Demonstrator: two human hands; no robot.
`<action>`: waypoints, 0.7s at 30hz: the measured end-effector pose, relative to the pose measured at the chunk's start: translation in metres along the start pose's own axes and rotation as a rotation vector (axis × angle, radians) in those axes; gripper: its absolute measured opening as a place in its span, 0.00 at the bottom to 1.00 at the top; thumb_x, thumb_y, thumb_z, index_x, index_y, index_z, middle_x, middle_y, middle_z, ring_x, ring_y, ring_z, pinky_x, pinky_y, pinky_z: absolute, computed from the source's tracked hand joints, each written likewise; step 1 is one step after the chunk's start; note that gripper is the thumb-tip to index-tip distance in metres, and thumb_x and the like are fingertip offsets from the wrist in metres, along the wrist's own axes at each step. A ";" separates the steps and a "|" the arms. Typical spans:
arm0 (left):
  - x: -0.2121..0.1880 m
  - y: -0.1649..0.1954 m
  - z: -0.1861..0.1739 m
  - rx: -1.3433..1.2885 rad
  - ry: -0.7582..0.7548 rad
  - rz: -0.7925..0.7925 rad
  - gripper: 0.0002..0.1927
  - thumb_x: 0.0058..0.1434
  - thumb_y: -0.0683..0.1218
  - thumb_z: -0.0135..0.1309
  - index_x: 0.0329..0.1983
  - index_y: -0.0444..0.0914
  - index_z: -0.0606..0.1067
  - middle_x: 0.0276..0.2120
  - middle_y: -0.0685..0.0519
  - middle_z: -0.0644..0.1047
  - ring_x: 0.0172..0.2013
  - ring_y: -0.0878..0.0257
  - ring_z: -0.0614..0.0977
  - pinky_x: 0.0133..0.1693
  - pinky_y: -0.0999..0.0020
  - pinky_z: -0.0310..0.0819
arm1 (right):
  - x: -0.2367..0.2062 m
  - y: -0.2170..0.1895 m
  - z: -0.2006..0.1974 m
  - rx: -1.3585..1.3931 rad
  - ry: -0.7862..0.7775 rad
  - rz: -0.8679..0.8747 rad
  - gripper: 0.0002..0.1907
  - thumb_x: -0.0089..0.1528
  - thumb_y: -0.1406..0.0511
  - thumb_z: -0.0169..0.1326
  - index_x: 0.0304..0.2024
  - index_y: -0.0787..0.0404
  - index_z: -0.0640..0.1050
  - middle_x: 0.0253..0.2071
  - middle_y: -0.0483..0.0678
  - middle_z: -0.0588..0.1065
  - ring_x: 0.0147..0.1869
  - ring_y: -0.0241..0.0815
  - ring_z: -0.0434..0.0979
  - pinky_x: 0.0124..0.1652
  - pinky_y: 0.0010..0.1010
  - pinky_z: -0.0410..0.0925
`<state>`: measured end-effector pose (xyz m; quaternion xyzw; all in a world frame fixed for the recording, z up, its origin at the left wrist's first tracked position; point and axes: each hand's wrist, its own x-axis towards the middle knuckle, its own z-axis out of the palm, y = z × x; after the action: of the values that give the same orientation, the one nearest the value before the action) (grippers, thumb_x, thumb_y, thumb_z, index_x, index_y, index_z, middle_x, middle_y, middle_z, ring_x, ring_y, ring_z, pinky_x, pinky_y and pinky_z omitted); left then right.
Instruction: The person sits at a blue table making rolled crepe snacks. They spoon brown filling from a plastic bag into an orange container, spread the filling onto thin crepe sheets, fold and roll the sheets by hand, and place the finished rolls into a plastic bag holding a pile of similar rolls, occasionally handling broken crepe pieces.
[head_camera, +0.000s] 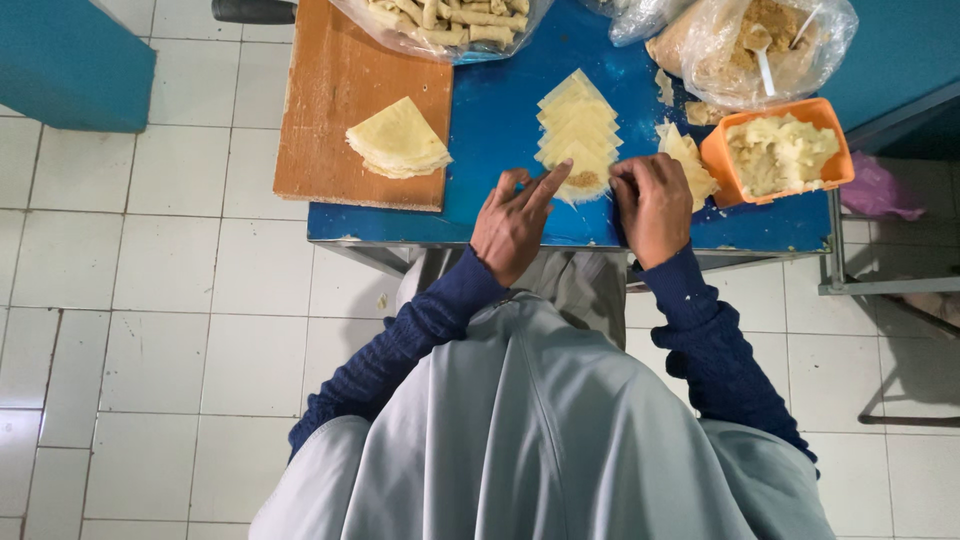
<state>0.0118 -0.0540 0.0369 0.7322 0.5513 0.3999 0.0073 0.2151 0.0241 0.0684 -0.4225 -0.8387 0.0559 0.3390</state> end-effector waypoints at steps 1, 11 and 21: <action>-0.001 0.001 0.000 0.004 -0.001 -0.006 0.39 0.64 0.38 0.57 0.77 0.47 0.57 0.56 0.53 0.79 0.56 0.51 0.71 0.56 0.57 0.70 | 0.000 0.000 0.000 0.000 -0.004 0.005 0.06 0.63 0.73 0.63 0.40 0.62 0.78 0.39 0.51 0.73 0.45 0.53 0.74 0.43 0.41 0.67; -0.002 0.000 0.003 -0.164 0.020 -0.066 0.42 0.60 0.36 0.58 0.77 0.38 0.55 0.49 0.46 0.78 0.53 0.50 0.75 0.55 0.59 0.74 | 0.002 -0.004 0.003 0.272 -0.011 0.136 0.03 0.67 0.72 0.59 0.43 0.65 0.78 0.40 0.51 0.79 0.39 0.47 0.81 0.39 0.35 0.72; 0.021 0.001 0.019 -0.146 0.135 -0.149 0.31 0.65 0.36 0.51 0.71 0.37 0.60 0.49 0.42 0.79 0.46 0.47 0.79 0.46 0.56 0.76 | 0.001 -0.013 -0.006 0.266 -0.063 0.050 0.10 0.66 0.76 0.56 0.49 0.63 0.80 0.45 0.51 0.81 0.47 0.49 0.83 0.45 0.35 0.73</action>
<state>0.0251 -0.0293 0.0365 0.6581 0.5728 0.4858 0.0529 0.2095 0.0154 0.0780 -0.3926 -0.8234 0.1879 0.3642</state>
